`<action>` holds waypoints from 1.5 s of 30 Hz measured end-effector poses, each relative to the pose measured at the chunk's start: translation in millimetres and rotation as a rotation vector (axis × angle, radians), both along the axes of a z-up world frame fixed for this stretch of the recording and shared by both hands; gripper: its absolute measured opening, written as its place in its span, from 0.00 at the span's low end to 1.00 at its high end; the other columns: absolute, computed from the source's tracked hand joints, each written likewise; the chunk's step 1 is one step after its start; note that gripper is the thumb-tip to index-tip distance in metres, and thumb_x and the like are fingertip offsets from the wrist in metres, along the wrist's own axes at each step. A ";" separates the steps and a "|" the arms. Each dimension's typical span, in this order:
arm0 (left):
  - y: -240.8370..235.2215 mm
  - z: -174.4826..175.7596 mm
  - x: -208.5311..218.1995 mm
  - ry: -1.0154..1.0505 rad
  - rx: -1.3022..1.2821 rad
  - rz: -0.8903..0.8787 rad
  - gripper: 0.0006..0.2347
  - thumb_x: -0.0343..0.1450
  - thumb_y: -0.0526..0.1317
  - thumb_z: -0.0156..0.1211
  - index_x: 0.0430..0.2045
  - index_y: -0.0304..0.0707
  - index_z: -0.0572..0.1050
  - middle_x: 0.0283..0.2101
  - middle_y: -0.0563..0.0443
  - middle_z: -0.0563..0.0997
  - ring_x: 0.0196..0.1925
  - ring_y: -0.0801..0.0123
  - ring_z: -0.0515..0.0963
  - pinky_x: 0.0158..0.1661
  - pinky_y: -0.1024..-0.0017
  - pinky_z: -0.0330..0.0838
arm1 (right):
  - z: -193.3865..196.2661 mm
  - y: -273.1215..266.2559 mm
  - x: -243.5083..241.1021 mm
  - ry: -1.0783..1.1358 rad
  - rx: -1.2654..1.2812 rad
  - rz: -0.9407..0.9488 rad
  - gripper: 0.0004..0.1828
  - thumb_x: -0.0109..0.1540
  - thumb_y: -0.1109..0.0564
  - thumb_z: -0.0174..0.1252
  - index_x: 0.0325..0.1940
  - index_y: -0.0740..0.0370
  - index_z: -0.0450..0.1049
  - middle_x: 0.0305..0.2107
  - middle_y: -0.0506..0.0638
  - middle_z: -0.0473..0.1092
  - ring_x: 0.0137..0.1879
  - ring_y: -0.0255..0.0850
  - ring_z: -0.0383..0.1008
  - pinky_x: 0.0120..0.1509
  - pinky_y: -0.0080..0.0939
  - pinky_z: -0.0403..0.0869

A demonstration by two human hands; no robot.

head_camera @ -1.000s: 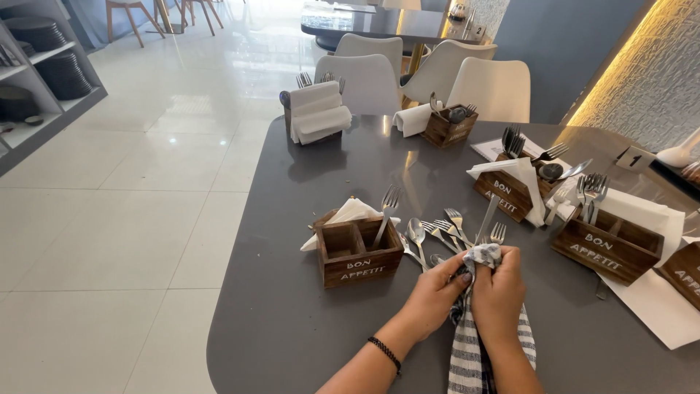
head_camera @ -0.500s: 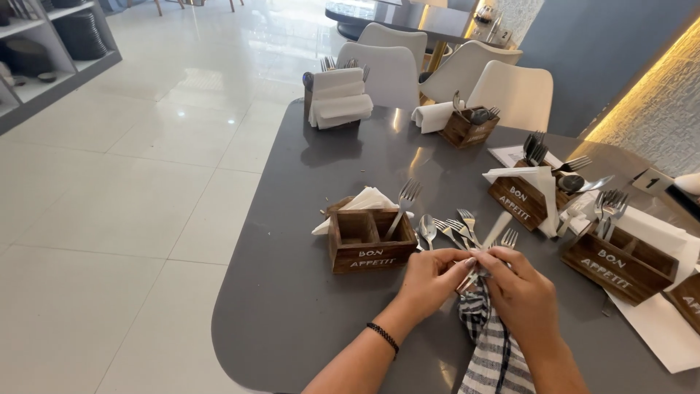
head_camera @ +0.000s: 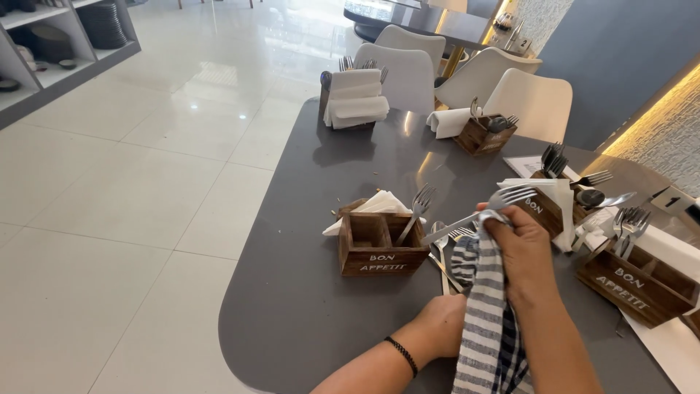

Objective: Cleaning and polishing forks, spoons, and knives with a cloth and folding napkins to put into wooden holders.

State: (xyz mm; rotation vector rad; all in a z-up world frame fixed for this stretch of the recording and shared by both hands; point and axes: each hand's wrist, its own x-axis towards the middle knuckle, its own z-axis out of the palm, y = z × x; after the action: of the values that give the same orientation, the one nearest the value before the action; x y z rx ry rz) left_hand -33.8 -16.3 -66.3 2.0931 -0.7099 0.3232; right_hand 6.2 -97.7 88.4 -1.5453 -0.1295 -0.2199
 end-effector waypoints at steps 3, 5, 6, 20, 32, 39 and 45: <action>-9.0 -30.0 8.3 0.002 -0.109 -0.080 0.11 0.69 0.41 0.58 0.39 0.34 0.77 0.38 0.43 0.83 0.39 0.54 0.82 0.40 0.61 0.77 | -15.8 14.0 19.2 0.052 0.008 0.147 0.08 0.64 0.66 0.57 0.45 0.61 0.80 0.34 0.44 0.78 0.32 0.25 0.73 0.34 0.24 0.72; -12.4 -45.5 15.3 0.087 -0.248 -0.131 0.09 0.71 0.39 0.56 0.39 0.34 0.76 0.39 0.44 0.83 0.40 0.56 0.82 0.43 0.62 0.77 | -22.2 25.3 26.3 0.052 0.003 0.201 0.07 0.64 0.65 0.58 0.44 0.62 0.79 0.35 0.44 0.79 0.33 0.24 0.74 0.35 0.24 0.73; -14.4 -52.2 19.7 0.145 -0.341 -0.167 0.08 0.73 0.38 0.55 0.39 0.33 0.76 0.40 0.44 0.83 0.42 0.57 0.82 0.45 0.63 0.77 | -23.4 30.8 27.3 0.094 -0.039 0.200 0.06 0.64 0.65 0.59 0.43 0.62 0.80 0.33 0.47 0.77 0.31 0.28 0.73 0.33 0.27 0.72; -12.9 -60.0 30.3 0.017 -0.008 -0.099 0.08 0.73 0.34 0.52 0.25 0.32 0.76 0.34 0.42 0.82 0.36 0.56 0.80 0.41 0.62 0.76 | -45.1 49.3 45.1 -0.074 -0.471 0.091 0.15 0.57 0.61 0.67 0.47 0.64 0.74 0.36 0.48 0.78 0.39 0.29 0.77 0.43 0.28 0.75; 2.5 -25.2 5.7 0.687 -0.866 -0.373 0.05 0.76 0.36 0.54 0.35 0.37 0.77 0.37 0.43 0.83 0.38 0.58 0.82 0.41 0.62 0.73 | -30.5 -26.6 -14.5 0.082 0.068 -0.002 0.13 0.62 0.59 0.63 0.50 0.62 0.74 0.39 0.47 0.75 0.43 0.31 0.75 0.49 0.29 0.76; 5.8 12.6 -4.1 0.028 0.144 -0.073 0.08 0.66 0.42 0.62 0.22 0.36 0.79 0.32 0.40 0.83 0.38 0.47 0.82 0.39 0.55 0.76 | -31.3 -120.0 -82.0 -0.024 -0.401 -0.239 0.07 0.67 0.65 0.59 0.50 0.67 0.73 0.36 0.58 0.73 0.38 0.43 0.72 0.43 0.41 0.71; 9.4 54.3 -23.2 -0.023 0.130 -0.046 0.07 0.73 0.40 0.56 0.38 0.39 0.78 0.32 0.42 0.83 0.37 0.47 0.82 0.38 0.52 0.75 | -76.0 -316.2 -99.7 0.064 0.103 -0.014 0.17 0.78 0.48 0.46 0.55 0.67 0.67 0.33 0.60 0.72 0.33 0.45 0.73 0.36 0.46 0.74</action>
State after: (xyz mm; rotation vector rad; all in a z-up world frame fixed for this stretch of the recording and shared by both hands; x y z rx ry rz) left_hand -57.0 -6.9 -12.0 2.1952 -0.8101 0.2826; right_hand -93.5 -413.9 12.3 -1.4491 -0.0559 -0.1846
